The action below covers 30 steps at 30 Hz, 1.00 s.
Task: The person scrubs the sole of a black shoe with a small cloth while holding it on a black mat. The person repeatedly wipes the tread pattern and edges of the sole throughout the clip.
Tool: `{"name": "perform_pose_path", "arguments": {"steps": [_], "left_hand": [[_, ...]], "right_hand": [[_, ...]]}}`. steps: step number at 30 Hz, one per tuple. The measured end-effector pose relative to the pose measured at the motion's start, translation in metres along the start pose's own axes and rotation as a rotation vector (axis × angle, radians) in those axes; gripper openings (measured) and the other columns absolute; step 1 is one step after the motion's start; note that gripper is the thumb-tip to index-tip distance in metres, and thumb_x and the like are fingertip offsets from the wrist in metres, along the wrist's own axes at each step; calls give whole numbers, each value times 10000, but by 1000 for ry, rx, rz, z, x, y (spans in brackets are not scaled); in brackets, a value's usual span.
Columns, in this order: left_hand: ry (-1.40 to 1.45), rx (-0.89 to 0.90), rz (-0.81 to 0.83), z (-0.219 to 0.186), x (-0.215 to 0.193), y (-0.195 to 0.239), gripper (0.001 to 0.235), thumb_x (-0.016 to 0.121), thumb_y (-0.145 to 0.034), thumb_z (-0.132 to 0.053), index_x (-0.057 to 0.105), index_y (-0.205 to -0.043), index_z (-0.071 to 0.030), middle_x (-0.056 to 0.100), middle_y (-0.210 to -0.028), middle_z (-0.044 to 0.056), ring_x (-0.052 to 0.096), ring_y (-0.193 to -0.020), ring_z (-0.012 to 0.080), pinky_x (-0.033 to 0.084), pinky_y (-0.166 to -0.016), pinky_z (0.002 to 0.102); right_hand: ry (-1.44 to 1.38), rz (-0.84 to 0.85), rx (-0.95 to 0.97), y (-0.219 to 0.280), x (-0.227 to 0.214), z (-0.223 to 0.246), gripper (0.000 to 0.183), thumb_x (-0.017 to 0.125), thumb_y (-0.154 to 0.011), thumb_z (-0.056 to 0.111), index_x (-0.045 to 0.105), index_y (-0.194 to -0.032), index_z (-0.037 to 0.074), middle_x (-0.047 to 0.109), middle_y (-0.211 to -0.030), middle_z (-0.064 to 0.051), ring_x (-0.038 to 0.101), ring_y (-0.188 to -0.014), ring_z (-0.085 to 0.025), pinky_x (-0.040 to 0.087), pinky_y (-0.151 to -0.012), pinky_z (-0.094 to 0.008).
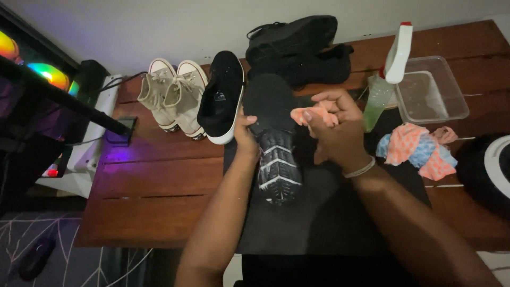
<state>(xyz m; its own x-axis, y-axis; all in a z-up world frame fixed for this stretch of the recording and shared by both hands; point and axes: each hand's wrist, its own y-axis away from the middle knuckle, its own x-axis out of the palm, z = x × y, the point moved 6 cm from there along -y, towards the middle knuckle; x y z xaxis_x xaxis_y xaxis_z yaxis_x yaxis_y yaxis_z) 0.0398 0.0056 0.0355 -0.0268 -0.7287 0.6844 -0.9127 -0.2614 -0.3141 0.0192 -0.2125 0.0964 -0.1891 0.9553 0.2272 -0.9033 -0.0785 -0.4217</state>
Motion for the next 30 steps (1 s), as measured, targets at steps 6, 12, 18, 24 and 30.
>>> {"name": "perform_pose_path", "arguments": {"steps": [6, 12, 18, 24, 30], "left_hand": [[28, -7, -164, 43, -110, -18, 296, 528, -729, -150, 656, -946, 4, 692, -929, 244, 610, -697, 274, 505, -605, 279], [87, -59, -231, 34, -101, -9, 276, 537, -708, -182, 710, -906, -98, 720, -995, 146, 631, -781, 241, 529, -768, 320], [20, 79, -158, 45, -146, -12, 53, 446, -781, -58, 469, -742, -33, 697, -932, 247, 674, -790, 229, 520, -781, 220], [232, -28, -99, 37, -108, -9, 157, 474, -806, -77, 554, -673, -98, 708, -925, 162, 668, -828, 255, 537, -842, 307], [196, 53, -43, 24, -87, -9, 183, 435, -785, -40, 438, -605, -73, 700, -828, 135, 664, -816, 227, 520, -812, 241]], "right_hand": [[229, -119, -81, 1, 7, 22, 240, 795, -915, 75, 720, -1136, 15, 739, -836, -134, 690, -646, -114, 512, -483, -208], [476, -155, -264, 3, 7, 39, 147, 816, -922, 109, 807, -1063, 71, 653, -588, -63, 642, -523, -170, 528, -532, -252], [576, -123, -394, 14, 9, 41, 209, 792, -940, 130, 803, -1140, 72, 729, -839, -163, 723, -731, -318, 552, -629, -382], [679, -20, -615, 32, 41, 48, 351, 757, -915, 40, 758, -1263, 87, 723, -807, -189, 682, -654, -414, 527, -571, -486], [671, 136, -559, 36, 54, 40, 189, 666, -910, -93, 713, -1093, -81, 630, -722, -166, 582, -592, -227, 524, -642, -300]]}}
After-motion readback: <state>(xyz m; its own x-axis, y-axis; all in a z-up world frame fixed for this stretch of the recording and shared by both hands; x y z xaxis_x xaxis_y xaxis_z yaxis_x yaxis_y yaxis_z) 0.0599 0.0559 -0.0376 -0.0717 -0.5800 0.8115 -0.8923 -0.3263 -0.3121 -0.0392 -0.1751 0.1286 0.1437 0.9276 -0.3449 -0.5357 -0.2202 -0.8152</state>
